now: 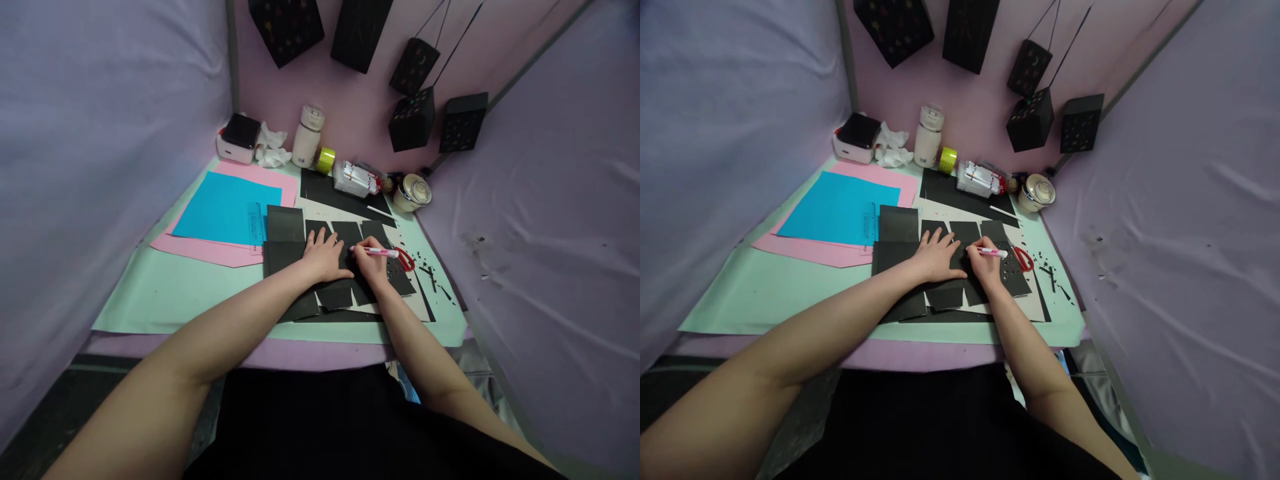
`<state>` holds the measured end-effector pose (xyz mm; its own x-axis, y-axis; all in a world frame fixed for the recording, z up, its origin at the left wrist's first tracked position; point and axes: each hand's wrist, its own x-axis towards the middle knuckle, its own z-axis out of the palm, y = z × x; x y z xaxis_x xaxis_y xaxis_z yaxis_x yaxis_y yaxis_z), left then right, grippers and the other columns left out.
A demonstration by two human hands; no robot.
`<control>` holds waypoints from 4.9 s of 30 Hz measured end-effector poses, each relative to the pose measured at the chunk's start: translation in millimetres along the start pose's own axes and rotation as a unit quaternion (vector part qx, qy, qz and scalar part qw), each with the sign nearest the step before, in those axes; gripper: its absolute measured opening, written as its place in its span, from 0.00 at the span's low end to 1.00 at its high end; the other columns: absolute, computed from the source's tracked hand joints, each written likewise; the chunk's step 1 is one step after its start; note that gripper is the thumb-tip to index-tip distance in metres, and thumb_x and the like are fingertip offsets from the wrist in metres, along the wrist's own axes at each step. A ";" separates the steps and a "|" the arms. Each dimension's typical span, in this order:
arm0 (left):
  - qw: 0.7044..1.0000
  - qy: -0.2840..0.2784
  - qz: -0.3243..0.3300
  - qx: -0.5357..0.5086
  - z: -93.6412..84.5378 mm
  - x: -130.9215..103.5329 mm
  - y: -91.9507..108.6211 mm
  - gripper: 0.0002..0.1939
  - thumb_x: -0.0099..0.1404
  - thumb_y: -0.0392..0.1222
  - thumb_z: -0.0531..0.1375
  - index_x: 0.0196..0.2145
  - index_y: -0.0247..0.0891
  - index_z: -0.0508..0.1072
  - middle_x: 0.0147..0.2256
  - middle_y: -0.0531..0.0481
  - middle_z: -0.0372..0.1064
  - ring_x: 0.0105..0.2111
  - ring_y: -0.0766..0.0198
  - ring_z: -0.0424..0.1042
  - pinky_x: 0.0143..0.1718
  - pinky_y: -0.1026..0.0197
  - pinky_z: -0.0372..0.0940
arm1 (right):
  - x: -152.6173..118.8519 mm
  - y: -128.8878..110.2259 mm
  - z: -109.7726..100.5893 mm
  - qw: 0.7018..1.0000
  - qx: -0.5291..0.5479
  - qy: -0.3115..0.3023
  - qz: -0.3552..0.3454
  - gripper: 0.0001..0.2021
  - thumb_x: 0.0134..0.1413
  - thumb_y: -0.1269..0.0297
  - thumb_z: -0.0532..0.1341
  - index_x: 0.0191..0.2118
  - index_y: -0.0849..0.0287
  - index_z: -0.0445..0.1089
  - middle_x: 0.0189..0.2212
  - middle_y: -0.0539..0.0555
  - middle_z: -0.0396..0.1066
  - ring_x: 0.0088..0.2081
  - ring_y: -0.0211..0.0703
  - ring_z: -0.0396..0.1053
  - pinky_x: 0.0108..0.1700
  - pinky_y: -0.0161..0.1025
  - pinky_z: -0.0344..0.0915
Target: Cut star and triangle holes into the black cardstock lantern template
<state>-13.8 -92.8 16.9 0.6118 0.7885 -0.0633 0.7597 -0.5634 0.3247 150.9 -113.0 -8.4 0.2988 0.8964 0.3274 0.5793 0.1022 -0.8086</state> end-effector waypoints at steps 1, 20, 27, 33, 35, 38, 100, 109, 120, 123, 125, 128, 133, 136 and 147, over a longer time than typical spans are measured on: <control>1.000 -0.001 0.000 0.000 -0.2 0.0 0.1 0.49 0.57 0.72 0.56 0.68 0.41 0.55 0.71 0.42 0.42 0.70 0.38 0.34 0.67 0.36 0.33 | 0.2 0.2 0.1 1.000 0.000 0.001 0.000 0.05 0.46 0.65 0.57 0.22 0.54 0.62 0.19 0.46 0.67 0.24 0.40 0.64 0.30 0.38 0.60; 1.000 -0.002 0.001 -0.003 -0.1 0.5 0.6 0.50 0.58 0.71 0.56 0.68 0.37 0.54 0.71 0.40 0.42 0.70 0.38 0.34 0.67 0.35 0.31 | -0.6 -4.2 0.3 1.000 -0.010 -0.002 -0.008 0.05 0.46 0.66 0.57 0.22 0.55 0.63 0.19 0.46 0.67 0.24 0.39 0.63 0.30 0.37 0.59; 1.000 -0.003 0.001 -0.004 0.3 0.9 0.8 0.50 0.58 0.71 0.56 0.68 0.38 0.54 0.71 0.40 0.42 0.70 0.38 0.34 0.67 0.34 0.31 | 0.3 -1.5 0.6 1.000 -0.015 -0.001 -0.009 0.05 0.45 0.66 0.57 0.22 0.55 0.62 0.19 0.46 0.66 0.25 0.40 0.63 0.31 0.37 0.59; 1.000 -0.001 0.002 -0.003 0.4 1.5 0.0 0.50 0.58 0.71 0.56 0.68 0.37 0.54 0.71 0.40 0.41 0.70 0.38 0.34 0.67 0.35 0.32 | -0.8 -3.0 0.5 1.000 -0.020 0.001 -0.019 0.05 0.45 0.66 0.57 0.22 0.55 0.61 0.19 0.46 0.65 0.25 0.40 0.62 0.31 0.38 0.58; 1.000 -0.001 0.002 -0.002 0.5 1.5 0.0 0.50 0.58 0.72 0.55 0.68 0.37 0.54 0.71 0.40 0.41 0.70 0.38 0.34 0.67 0.35 0.32 | -0.9 -3.4 0.6 1.000 -0.021 0.002 -0.021 0.05 0.45 0.66 0.57 0.22 0.55 0.61 0.19 0.46 0.65 0.24 0.40 0.62 0.31 0.38 0.58; 1.000 0.000 0.001 -0.002 0.8 1.3 0.2 0.50 0.58 0.72 0.55 0.68 0.37 0.54 0.71 0.40 0.42 0.70 0.38 0.34 0.67 0.35 0.32 | -0.5 -3.0 0.8 0.999 -0.024 0.002 -0.024 0.05 0.45 0.67 0.57 0.22 0.55 0.61 0.19 0.46 0.65 0.25 0.40 0.62 0.31 0.38 0.58; 1.000 -0.001 0.004 0.002 -0.3 -0.2 -0.1 0.50 0.57 0.73 0.55 0.68 0.39 0.54 0.71 0.40 0.42 0.70 0.38 0.34 0.67 0.35 0.32 | 0.8 2.8 0.9 0.999 -0.026 -0.007 -0.021 0.05 0.46 0.65 0.57 0.23 0.55 0.61 0.20 0.45 0.65 0.26 0.40 0.62 0.31 0.37 0.58; 1.000 0.000 0.007 0.004 -0.2 -0.3 0.1 0.50 0.57 0.73 0.55 0.68 0.38 0.54 0.70 0.40 0.42 0.70 0.38 0.35 0.67 0.34 0.33 | -0.1 1.0 0.4 1.000 0.009 0.007 -0.008 0.07 0.46 0.64 0.60 0.22 0.55 0.62 0.20 0.46 0.65 0.26 0.39 0.63 0.32 0.38 0.58; 1.000 -0.003 0.001 0.011 -0.9 -0.8 -0.3 0.50 0.58 0.73 0.54 0.68 0.39 0.54 0.71 0.42 0.42 0.70 0.39 0.35 0.67 0.36 0.33 | 19.1 -4.8 -30.4 0.983 0.158 -0.042 0.078 0.15 0.45 0.51 0.67 0.34 0.55 0.69 0.21 0.45 0.64 0.20 0.35 0.59 0.21 0.34 0.51; 1.000 -0.008 0.000 0.012 0.9 1.4 -0.3 0.50 0.59 0.73 0.53 0.69 0.39 0.53 0.71 0.43 0.41 0.70 0.39 0.34 0.67 0.36 0.33 | 30.9 -1.5 -42.4 0.964 0.212 -0.102 0.123 0.13 0.42 0.55 0.69 0.34 0.55 0.72 0.23 0.47 0.68 0.23 0.35 0.61 0.21 0.33 0.50; 1.000 -0.012 -0.001 0.013 2.2 3.1 0.0 0.49 0.60 0.73 0.53 0.69 0.39 0.53 0.71 0.43 0.40 0.70 0.39 0.33 0.67 0.35 0.32 | 37.9 1.7 -47.0 0.945 0.251 -0.145 0.152 0.11 0.41 0.59 0.70 0.33 0.56 0.74 0.22 0.47 0.67 0.22 0.34 0.59 0.21 0.33 0.48; 1.000 -0.022 -0.009 0.017 2.1 5.3 1.0 0.49 0.60 0.72 0.52 0.69 0.39 0.51 0.71 0.43 0.38 0.70 0.39 0.32 0.67 0.35 0.31 | 45.5 5.1 -49.3 0.936 0.241 -0.193 0.169 0.08 0.41 0.62 0.68 0.30 0.57 0.74 0.22 0.47 0.67 0.20 0.31 0.53 0.20 0.33 0.43; 0.998 -0.036 -0.004 0.041 -0.3 10.7 0.6 0.50 0.60 0.74 0.51 0.69 0.40 0.52 0.71 0.44 0.39 0.70 0.40 0.32 0.67 0.36 0.33 | 53.7 0.5 -49.9 0.962 0.086 -0.234 0.114 0.03 0.45 0.66 0.64 0.28 0.56 0.70 0.21 0.45 0.66 0.22 0.34 0.58 0.23 0.34 0.51; 0.998 -0.015 0.015 0.052 1.2 14.5 -2.9 0.49 0.60 0.74 0.51 0.69 0.40 0.54 0.72 0.42 0.35 0.71 0.42 0.32 0.68 0.37 0.35 | 59.0 -3.3 -49.3 0.961 0.048 -0.262 0.077 0.05 0.47 0.64 0.65 0.26 0.57 0.69 0.24 0.47 0.69 0.26 0.36 0.63 0.27 0.34 0.56; 0.997 0.042 0.055 0.039 7.6 14.9 -10.3 0.45 0.62 0.69 0.56 0.66 0.35 0.59 0.69 0.39 0.46 0.69 0.45 0.44 0.67 0.38 0.41 | 71.4 15.2 -45.1 0.946 0.036 -0.311 0.084 0.07 0.49 0.64 0.64 0.26 0.57 0.65 0.25 0.49 0.70 0.27 0.37 0.64 0.28 0.34 0.60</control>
<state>-10.8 -77.1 5.4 0.6739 0.7372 0.0497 0.7062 -0.6624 0.2501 215.2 -66.8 24.7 -0.1351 0.9805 -0.1425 0.5038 -0.0558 -0.8620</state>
